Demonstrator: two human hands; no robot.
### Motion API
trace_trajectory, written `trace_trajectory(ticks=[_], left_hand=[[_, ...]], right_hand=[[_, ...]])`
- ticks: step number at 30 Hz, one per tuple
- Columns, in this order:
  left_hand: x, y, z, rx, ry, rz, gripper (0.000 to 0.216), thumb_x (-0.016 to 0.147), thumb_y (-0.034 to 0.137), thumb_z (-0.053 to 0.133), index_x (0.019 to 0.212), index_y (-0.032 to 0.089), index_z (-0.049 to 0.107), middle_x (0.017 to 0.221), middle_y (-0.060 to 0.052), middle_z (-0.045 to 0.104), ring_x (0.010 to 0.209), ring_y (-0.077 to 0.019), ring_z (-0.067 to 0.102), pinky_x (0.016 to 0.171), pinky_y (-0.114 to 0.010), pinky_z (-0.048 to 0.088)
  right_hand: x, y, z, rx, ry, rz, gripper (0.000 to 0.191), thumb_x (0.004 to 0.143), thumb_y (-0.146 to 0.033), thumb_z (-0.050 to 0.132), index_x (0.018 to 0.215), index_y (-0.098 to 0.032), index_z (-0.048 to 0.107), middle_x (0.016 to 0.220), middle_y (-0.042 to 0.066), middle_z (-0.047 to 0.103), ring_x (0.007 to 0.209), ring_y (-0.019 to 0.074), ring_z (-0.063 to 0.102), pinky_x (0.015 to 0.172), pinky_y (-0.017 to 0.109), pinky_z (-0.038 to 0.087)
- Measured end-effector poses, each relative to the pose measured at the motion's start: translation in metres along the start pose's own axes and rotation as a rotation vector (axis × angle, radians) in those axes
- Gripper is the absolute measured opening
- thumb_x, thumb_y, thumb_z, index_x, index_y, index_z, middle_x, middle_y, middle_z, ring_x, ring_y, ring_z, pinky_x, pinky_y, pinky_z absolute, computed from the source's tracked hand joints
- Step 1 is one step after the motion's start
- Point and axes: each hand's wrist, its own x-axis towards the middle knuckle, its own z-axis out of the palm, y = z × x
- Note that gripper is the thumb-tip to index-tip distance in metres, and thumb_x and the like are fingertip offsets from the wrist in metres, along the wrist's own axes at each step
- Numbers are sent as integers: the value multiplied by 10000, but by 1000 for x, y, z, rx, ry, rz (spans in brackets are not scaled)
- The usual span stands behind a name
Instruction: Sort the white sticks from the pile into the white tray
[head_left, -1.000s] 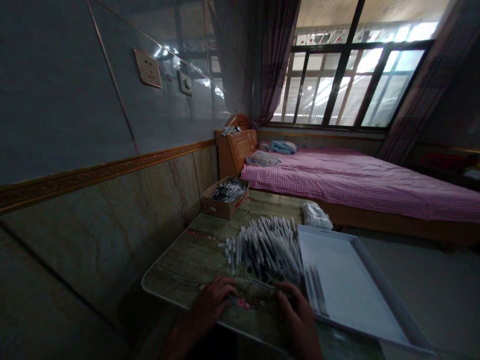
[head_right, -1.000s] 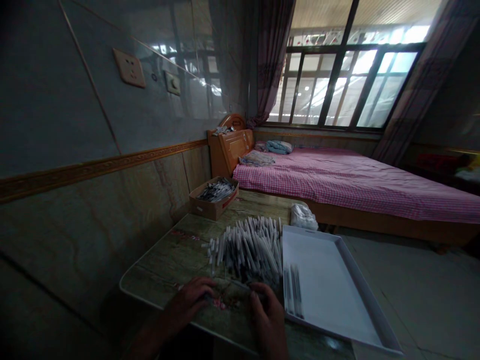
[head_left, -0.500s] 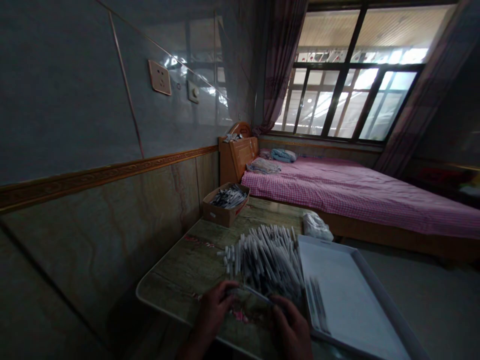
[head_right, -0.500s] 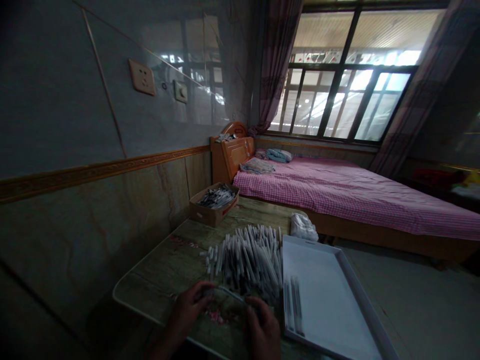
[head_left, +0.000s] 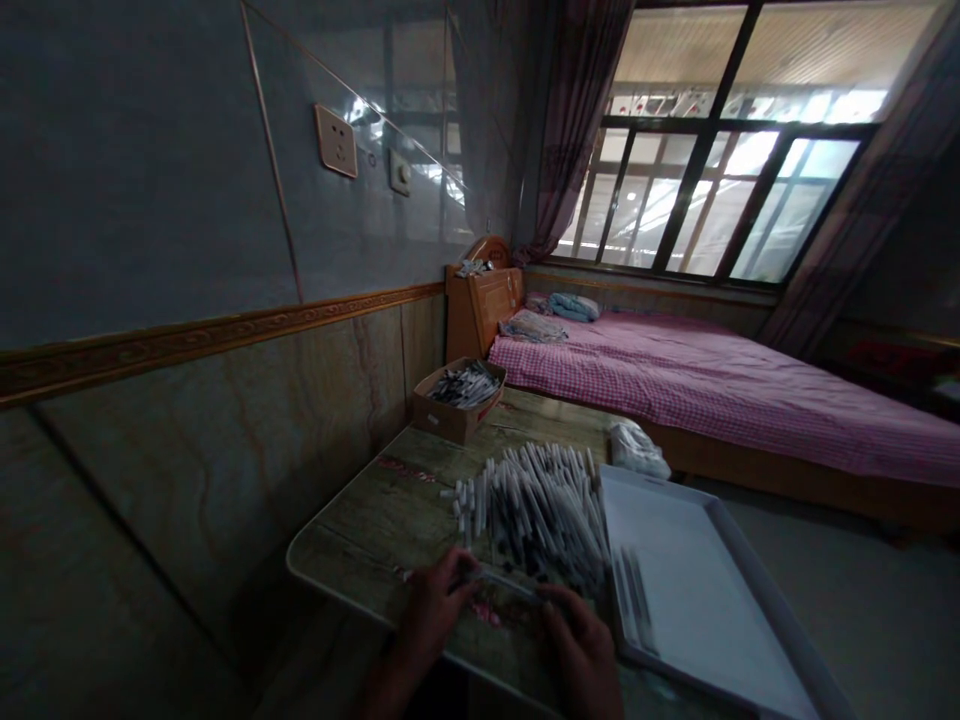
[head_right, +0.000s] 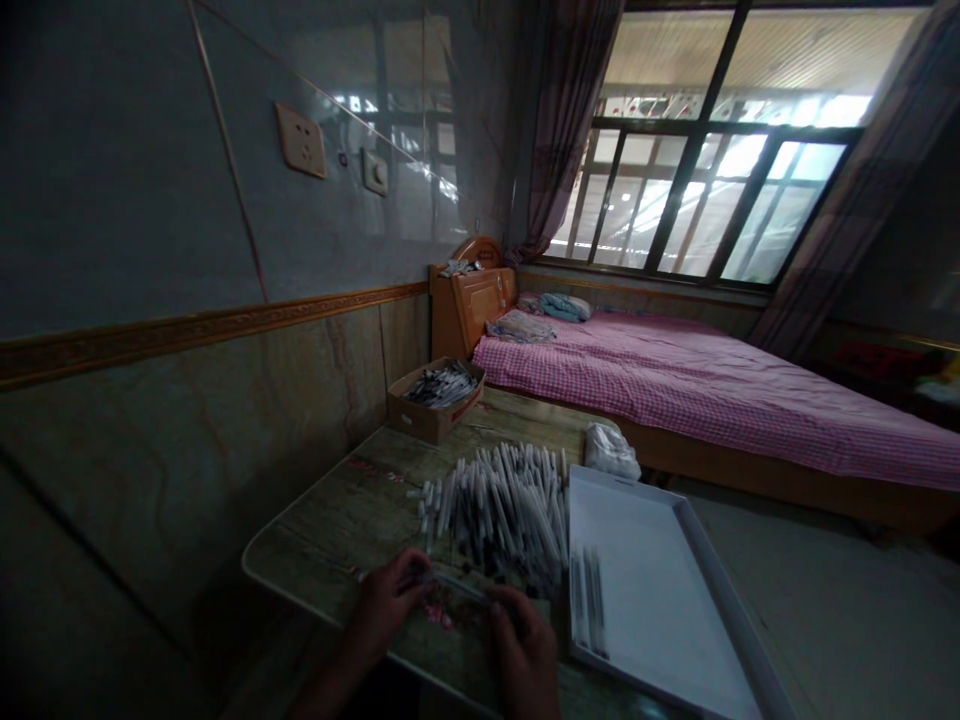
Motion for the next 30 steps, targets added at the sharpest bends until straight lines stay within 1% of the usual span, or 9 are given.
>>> trace_trajectory(ticks=[4,8,11,14,20,25,28,30], left_hand=[[-2,1,0,41,-5,16,88,667,217,647,754,231,651,731,-1,732,742,-226,712,714,-289,535],[-3,-1,-1,44,-23,23,140,680,198,638,805,229,690,804,-21,769,804,-238,729,752,-296,538],[-3,-3,-1,51,-56,30,182,704,186,620,847,233,722,827,-22,785,818,-238,731,771,-298,539],[-3,-2,-2,107,-53,46,187,704,153,613,823,233,733,813,-17,785,802,-232,727,772,-293,539],[-4,3,-3,227,-34,134,210,711,86,617,818,222,736,859,-24,782,860,-227,719,800,-293,531],[-7,3,-3,247,-47,184,170,763,112,622,820,226,733,838,-15,774,826,-209,716,784,-280,529],[-7,0,-2,255,-57,192,161,788,135,614,839,229,734,851,-14,776,841,-210,715,795,-283,529],[-7,-1,-2,248,-74,196,190,798,132,598,877,235,737,887,-14,780,865,-207,713,812,-284,527]], right_hand=[[0,8,0,-14,7,-13,490,712,-666,655,864,-221,792,883,84,775,868,300,710,784,358,572],[0,14,0,-37,-3,-28,502,731,-674,631,873,-219,789,842,80,772,804,290,710,767,365,571],[0,14,-1,-44,-24,-51,470,759,-646,621,884,-225,788,862,72,773,836,287,711,778,354,567],[-1,11,-2,-54,-24,-77,438,765,-615,633,881,-222,786,877,70,774,857,281,710,782,341,566],[-2,10,-5,-55,-39,-41,471,758,-619,637,904,-195,781,920,87,775,884,278,712,784,330,569],[-3,12,-11,-78,-53,-8,516,754,-659,611,932,-205,780,944,84,771,915,280,702,851,347,550],[-3,12,-12,-89,-32,0,526,740,-667,615,918,-200,779,935,88,772,915,286,703,838,348,554],[-3,12,-12,-92,-47,-15,515,748,-654,613,926,-200,777,945,89,773,922,287,705,838,347,557]])
